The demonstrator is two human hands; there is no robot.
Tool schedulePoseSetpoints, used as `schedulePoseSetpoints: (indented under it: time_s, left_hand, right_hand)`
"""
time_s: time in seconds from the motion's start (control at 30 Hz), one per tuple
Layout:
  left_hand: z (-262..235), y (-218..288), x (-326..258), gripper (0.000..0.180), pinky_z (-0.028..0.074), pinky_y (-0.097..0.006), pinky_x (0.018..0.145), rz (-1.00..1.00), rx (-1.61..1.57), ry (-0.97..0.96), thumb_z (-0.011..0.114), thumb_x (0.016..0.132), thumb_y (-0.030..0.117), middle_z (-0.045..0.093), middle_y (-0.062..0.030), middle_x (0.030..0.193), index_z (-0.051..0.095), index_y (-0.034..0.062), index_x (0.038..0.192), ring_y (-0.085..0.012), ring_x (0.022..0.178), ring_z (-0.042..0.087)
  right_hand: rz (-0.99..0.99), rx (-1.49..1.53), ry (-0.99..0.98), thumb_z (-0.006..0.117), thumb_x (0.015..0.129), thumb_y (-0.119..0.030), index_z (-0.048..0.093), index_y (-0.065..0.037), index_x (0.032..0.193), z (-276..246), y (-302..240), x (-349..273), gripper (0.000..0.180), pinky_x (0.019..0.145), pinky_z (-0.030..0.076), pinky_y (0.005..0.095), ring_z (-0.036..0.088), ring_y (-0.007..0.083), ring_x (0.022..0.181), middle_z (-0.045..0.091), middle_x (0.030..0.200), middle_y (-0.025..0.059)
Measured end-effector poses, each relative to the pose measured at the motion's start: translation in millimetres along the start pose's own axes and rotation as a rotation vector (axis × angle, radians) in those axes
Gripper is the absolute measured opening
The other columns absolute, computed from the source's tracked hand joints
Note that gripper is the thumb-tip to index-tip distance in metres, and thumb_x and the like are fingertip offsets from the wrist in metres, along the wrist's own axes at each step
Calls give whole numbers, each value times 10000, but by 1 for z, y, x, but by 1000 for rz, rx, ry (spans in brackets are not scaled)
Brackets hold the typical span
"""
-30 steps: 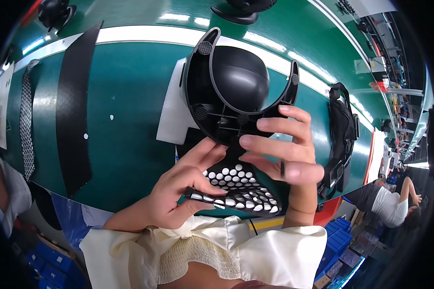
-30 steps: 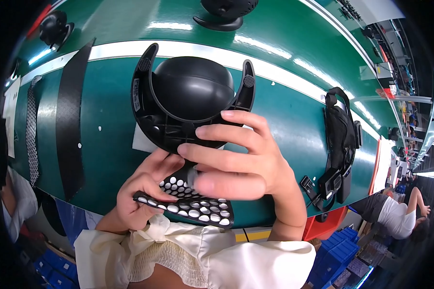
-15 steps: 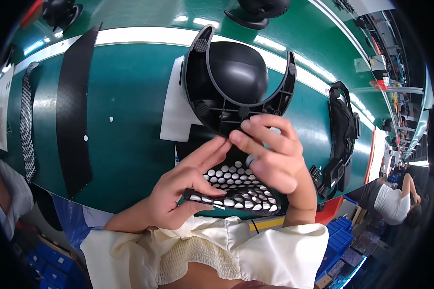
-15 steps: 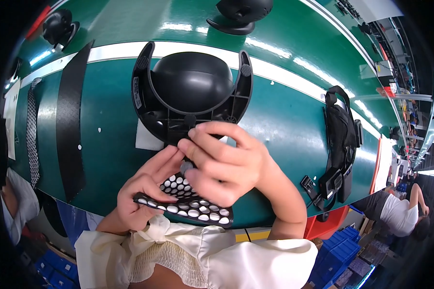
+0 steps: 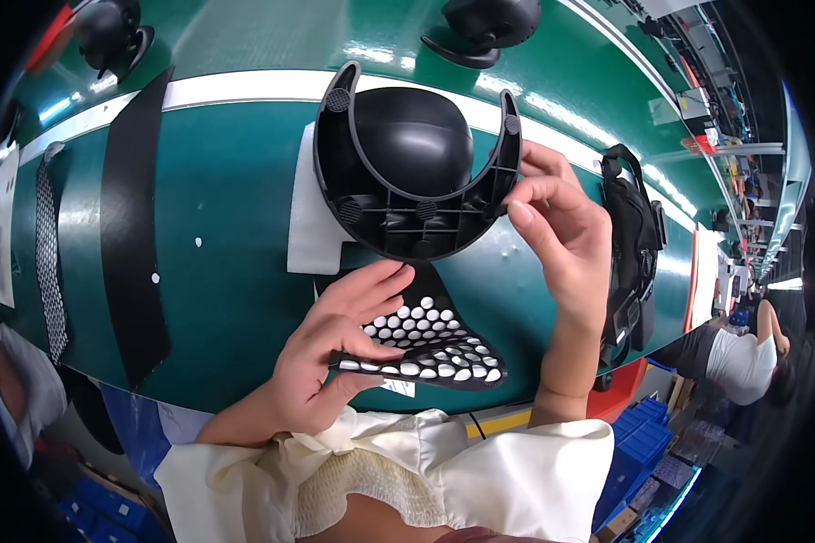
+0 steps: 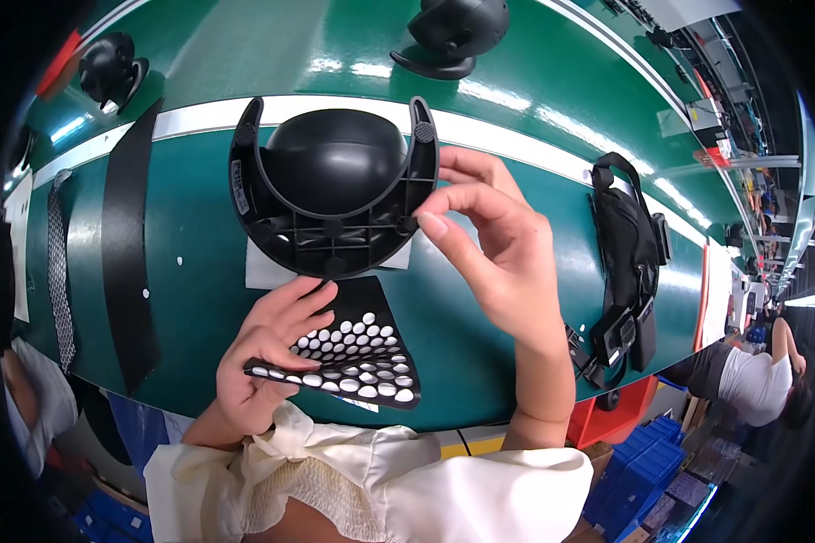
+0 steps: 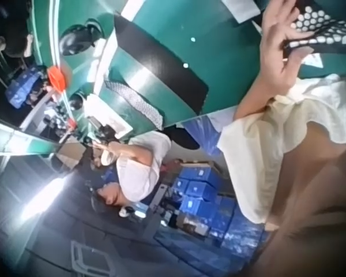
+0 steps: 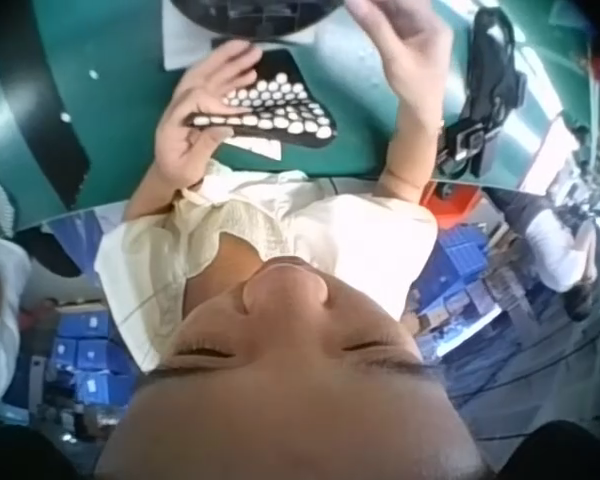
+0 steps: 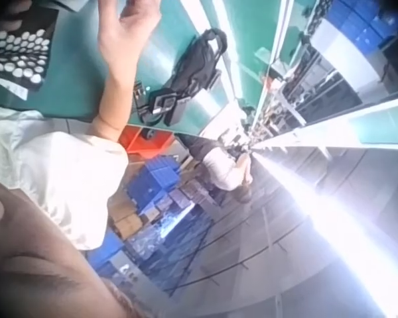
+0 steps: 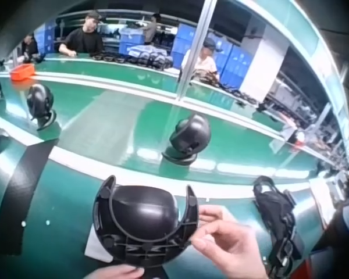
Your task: Attaching foam padding and plastic fasteners to a black plastic helmet shell on a factory assembly line.
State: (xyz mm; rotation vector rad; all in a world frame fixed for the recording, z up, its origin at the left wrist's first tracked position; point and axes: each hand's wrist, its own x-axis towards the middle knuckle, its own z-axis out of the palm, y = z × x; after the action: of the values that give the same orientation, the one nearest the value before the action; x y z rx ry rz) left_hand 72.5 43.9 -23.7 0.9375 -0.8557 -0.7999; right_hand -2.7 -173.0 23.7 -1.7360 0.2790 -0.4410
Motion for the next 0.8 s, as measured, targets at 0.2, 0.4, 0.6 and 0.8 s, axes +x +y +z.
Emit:
schedulePoseSetpoints:
  time_s: [0.2,0.4,0.6,0.8]
  left_hand:
    - [-1,0,0,118,289,-482,959,-15,10,9,554,765,22,198,-274,1307,516,-11,871,-435,1213,265]
    - [0,-1,0,135,288,-485,954,-14,2,27,567,775,64,194,-283,1304,518,-13,874,-442,1209,267]
    - [1,0,-1,148,281,-490,956,-20,-11,43,568,785,92,205,-281,1296,519,-14,876,-443,1206,270]
    - [1,1,-1,156,279,-489,957,-31,-23,51,568,793,109,209,-281,1292,519,-12,879,-440,1203,276]
  right_hand:
    - [-119,-65,-6,588,743,25,587,39,812,-1,4,2,71,854,381,306,484,223,1013,463,1097,147]
    - [-158,-245,19,621,705,3,603,22,771,2,2,0,71,838,393,309,504,233,991,493,1059,136]
    - [-225,-400,36,638,664,0,611,9,754,1,-2,-1,95,821,409,321,523,252,973,511,1038,144]
    - [-386,-843,68,668,571,2,635,-3,755,10,-20,-8,187,813,402,330,514,267,978,519,1073,152]
